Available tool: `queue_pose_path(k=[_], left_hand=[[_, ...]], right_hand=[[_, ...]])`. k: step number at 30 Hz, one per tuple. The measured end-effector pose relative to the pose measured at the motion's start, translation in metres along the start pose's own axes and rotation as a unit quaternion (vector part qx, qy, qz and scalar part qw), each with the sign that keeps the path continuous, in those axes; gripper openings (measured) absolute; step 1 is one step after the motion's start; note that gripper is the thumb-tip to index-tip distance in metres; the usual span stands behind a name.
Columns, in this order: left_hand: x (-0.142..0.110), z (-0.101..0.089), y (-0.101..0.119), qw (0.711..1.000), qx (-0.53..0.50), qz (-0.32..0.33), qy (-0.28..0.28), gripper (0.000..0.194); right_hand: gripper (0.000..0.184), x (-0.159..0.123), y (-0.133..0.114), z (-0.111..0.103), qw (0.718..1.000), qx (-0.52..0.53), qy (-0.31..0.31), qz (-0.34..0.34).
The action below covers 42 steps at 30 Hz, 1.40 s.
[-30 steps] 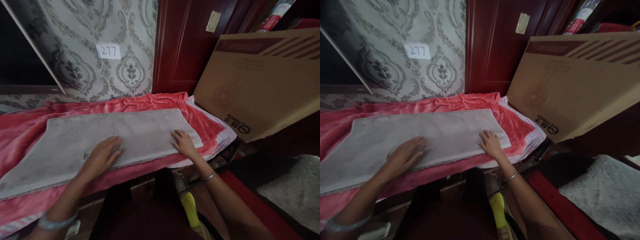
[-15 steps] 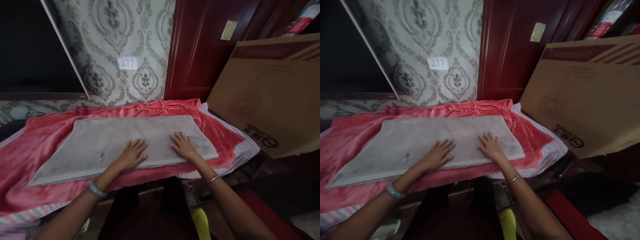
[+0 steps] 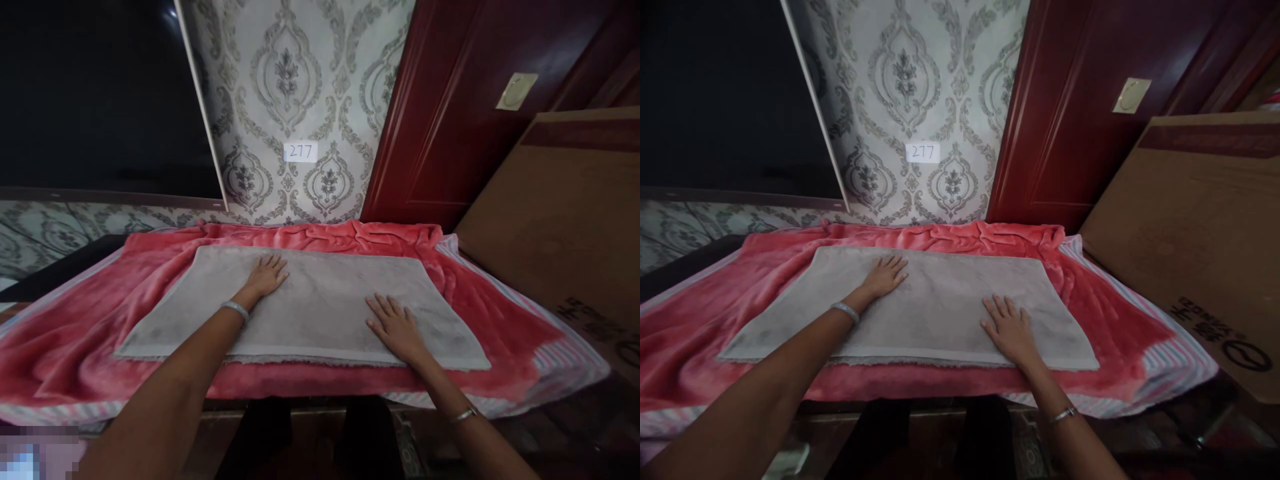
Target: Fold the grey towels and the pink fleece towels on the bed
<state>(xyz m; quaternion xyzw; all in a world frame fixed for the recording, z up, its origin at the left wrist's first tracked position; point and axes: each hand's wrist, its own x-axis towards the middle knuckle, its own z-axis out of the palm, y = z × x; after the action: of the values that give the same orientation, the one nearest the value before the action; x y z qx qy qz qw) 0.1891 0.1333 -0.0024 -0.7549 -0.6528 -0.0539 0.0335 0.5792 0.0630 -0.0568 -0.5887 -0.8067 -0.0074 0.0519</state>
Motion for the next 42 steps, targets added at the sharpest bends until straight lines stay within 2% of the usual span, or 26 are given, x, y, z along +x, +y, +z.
queue_pose_path(k=[3, 6, 9, 13, 16, 19, 22, 25, 28, 32, 38, 42], left_hand=[[-0.002, 0.005, -0.004, 0.997, 0.018, -0.034, 0.061, 0.057], [-0.009, 0.011, 0.001, 0.993, 0.025, -0.046, 0.103, 0.054], [-0.014, 0.014, 0.003, 0.995, 0.017, -0.043, 0.089, 0.054], [-0.014, 0.013, -0.007, 0.998, -0.015, -0.041, 0.052, 0.058], [-0.011, 0.007, -0.029, 0.998, -0.034, -0.053, 0.018, 0.060], [-0.008, -0.006, -0.064, 0.995, -0.042, -0.091, 0.008, 0.057], [-0.012, -0.021, -0.108, 0.986, -0.033, -0.162, 0.029, 0.048], [-0.021, -0.034, -0.149, 0.964, -0.020, -0.258, 0.059, 0.046], [-0.029, -0.038, -0.177, 0.948, -0.029, -0.309, 0.066, 0.043], [-0.028, -0.033, -0.194, 0.949, -0.051, -0.302, 0.081, 0.043], [-0.012, -0.030, -0.209, 0.951, -0.087, -0.278, 0.107, 0.027], [-0.005, -0.026, -0.213, 0.950, -0.111, -0.257, 0.141, 0.040]], right_hand=[[0.059, 0.009, 0.001, -0.002, 1.000, -0.002, -0.010, 0.002], [0.058, 0.034, -0.009, -0.010, 1.000, -0.002, 0.017, -0.017], [0.059, 0.066, -0.027, -0.013, 0.998, -0.010, 0.042, -0.054], [0.060, 0.091, -0.041, 0.003, 0.998, -0.012, 0.020, -0.053], [0.062, 0.094, -0.037, 0.018, 0.998, -0.008, 0.031, -0.059], [0.063, 0.092, -0.029, 0.027, 0.996, 0.005, 0.050, -0.068], [0.064, 0.093, -0.026, 0.032, 0.995, 0.016, 0.068, -0.072], [0.066, 0.095, -0.024, 0.039, 0.993, 0.021, 0.086, -0.074], [0.068, 0.097, -0.022, 0.047, 0.991, 0.021, 0.105, -0.076], [0.067, 0.098, -0.018, 0.052, 0.990, 0.021, 0.115, -0.076], [0.067, 0.095, -0.016, 0.050, 0.991, 0.014, 0.108, -0.077], [0.065, 0.093, -0.014, 0.050, 0.990, 0.011, 0.117, -0.082]])
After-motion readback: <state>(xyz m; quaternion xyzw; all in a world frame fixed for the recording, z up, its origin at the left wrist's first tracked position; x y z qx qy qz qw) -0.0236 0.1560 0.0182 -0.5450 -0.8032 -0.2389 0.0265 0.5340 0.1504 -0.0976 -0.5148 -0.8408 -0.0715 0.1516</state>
